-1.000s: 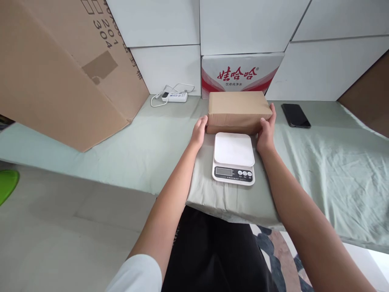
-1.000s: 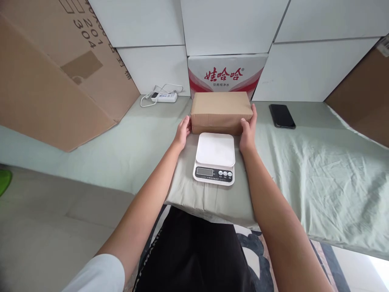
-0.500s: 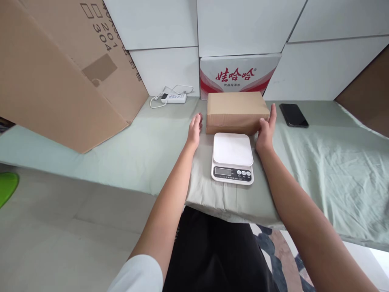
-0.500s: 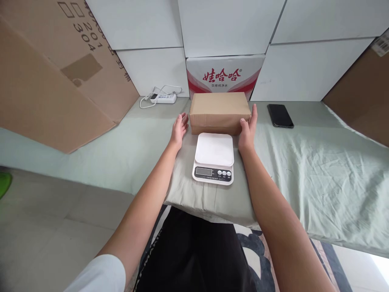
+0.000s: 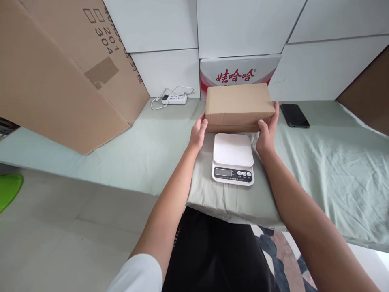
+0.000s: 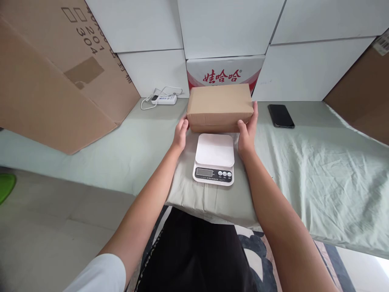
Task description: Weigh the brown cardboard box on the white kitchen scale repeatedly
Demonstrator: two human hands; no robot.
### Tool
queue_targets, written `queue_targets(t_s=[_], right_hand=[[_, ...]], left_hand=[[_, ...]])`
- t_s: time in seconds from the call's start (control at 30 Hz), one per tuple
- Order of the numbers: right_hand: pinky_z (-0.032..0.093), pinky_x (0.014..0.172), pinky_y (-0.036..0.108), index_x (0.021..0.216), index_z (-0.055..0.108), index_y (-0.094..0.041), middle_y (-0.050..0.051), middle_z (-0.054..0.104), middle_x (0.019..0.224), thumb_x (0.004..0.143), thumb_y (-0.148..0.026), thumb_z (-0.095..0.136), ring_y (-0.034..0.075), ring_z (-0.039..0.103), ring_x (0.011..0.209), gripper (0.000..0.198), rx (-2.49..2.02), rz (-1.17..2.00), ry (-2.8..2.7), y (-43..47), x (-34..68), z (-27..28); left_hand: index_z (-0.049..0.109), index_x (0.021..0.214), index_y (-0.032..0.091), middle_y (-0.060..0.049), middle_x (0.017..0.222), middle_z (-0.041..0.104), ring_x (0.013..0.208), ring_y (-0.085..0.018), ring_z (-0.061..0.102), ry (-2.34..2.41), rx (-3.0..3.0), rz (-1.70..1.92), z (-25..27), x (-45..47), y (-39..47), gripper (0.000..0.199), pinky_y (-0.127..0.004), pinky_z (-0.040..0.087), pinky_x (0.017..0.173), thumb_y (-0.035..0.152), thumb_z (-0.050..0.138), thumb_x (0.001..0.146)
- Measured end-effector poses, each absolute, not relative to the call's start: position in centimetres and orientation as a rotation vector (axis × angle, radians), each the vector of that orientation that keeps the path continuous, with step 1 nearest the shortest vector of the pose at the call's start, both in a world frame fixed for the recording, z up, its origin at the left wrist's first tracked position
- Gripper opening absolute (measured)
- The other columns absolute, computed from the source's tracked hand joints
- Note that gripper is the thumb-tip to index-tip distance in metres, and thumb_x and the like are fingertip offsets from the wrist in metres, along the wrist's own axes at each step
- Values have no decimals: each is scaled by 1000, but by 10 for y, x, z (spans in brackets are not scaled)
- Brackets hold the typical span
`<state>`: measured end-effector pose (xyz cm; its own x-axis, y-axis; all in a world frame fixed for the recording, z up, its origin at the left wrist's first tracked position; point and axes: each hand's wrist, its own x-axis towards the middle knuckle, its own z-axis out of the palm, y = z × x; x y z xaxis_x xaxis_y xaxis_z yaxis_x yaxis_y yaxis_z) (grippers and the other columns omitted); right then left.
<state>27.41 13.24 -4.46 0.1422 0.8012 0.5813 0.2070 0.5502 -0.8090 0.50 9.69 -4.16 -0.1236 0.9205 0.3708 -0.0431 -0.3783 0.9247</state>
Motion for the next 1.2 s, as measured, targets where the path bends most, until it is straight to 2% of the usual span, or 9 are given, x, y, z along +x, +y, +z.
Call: queue_targets(t_s=[0.13,0.23,0.3,0.43,0.6,0.8,1.2], right_hand=[[22,150,67,178,34,-38,4,37,186,92,-77,63,40,28,179,99,-845,461,-1387,97,273,-15],[18,152,68,175,41,-39,3,35,188,93,-72,71,43,22,180,93,-792,451,-1401,56,280,-5],[20,151,69,174,41,-43,0,34,188,92,-72,73,44,21,181,92,-820,460,-1422,28,287,-9],[20,150,72,175,40,-40,3,37,187,91,-71,73,44,25,179,95,-920,468,-1404,-7,298,-33],[15,150,69,174,39,-42,1,38,186,95,-67,69,38,32,177,88,-963,441,-1373,-7,300,-49],[18,147,73,169,46,-41,5,46,177,95,-63,69,40,40,170,80,-953,439,-1365,-5,300,-48],[23,145,73,168,47,-40,6,49,175,96,-63,69,40,42,169,78,-948,455,-1364,-3,301,-47]], left_hand=[[68,157,26,-14,165,70,164,-40,57,1039,1586,1657,-24,0,72,99,-51,44,138,96,63,88],[66,160,24,-14,168,68,164,-40,57,1055,1679,1661,-20,-8,37,94,-50,45,138,89,64,93],[66,161,25,-13,169,67,163,-39,59,1050,1696,1641,-24,-12,11,87,-51,46,138,84,64,97],[67,159,26,-12,169,68,162,-39,60,1032,1660,1542,-38,-12,-25,84,-53,49,138,83,64,97],[71,155,25,-14,164,72,158,-40,64,1069,1591,1533,-45,-8,-29,86,-57,50,136,86,64,95],[71,153,23,-15,164,72,157,-38,66,1047,1584,1558,-45,-9,-26,81,-56,51,136,83,60,100],[72,152,22,-16,162,73,157,-37,66,1048,1593,1583,-47,-12,-24,79,-53,52,134,82,59,101]])
